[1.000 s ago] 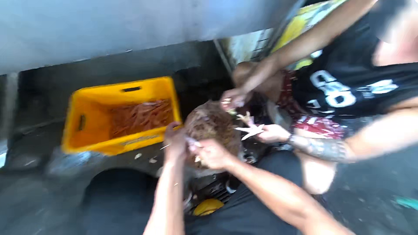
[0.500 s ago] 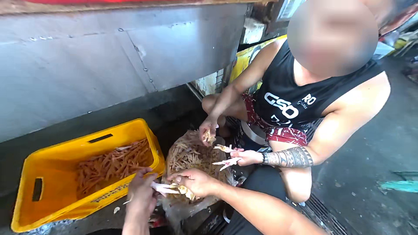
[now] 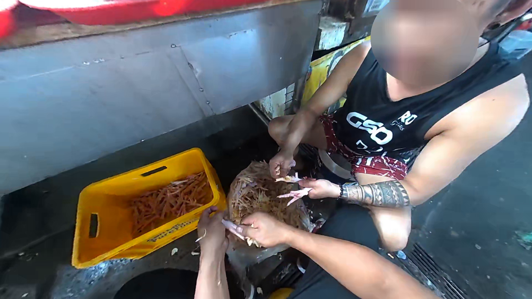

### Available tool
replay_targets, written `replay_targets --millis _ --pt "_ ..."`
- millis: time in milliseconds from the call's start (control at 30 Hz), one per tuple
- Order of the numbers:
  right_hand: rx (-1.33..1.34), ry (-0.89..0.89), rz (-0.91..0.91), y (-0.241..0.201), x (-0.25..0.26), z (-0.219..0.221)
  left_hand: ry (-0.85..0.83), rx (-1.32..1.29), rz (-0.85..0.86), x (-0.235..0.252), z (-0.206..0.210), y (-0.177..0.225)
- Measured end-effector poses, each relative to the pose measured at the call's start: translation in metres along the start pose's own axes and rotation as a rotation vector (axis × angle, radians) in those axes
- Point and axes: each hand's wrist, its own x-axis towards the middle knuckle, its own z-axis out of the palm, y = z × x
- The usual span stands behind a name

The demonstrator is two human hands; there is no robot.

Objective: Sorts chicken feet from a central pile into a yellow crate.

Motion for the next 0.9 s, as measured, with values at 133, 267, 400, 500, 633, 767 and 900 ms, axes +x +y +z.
replay_targets --millis 133,267,400,500,633,767,900 --pt "0.063 0.131 0.019 -0.018 -0.021 -0.001 0.162 -0.250 -0.144 0.025 -0.036 0.001" --pt "-0.003 0.201 0.272 0.009 0.002 -0.004 0.194 -0.307 -0.149 0.029 -0.051 0.009" --pt "-0.009 0.281 0.242 0.007 0.017 -0.007 0.137 -0.316 -0.190 0.027 -0.034 0.013" --pt "0.001 0.335 0.217 0.005 0.014 -0.012 0.098 -0.325 -0.223 0.028 -0.024 0.002" --pt "0.067 0.454 0.166 0.006 0.004 -0.027 0.014 -0.270 -0.245 0.043 -0.013 -0.035" --pt "0.165 0.527 0.059 0.000 0.001 -0.040 -0.113 -0.228 -0.362 0.059 0.009 -0.109" --pt "0.177 0.538 0.040 -0.002 0.005 -0.044 -0.283 0.295 -0.414 0.058 0.029 -0.206"
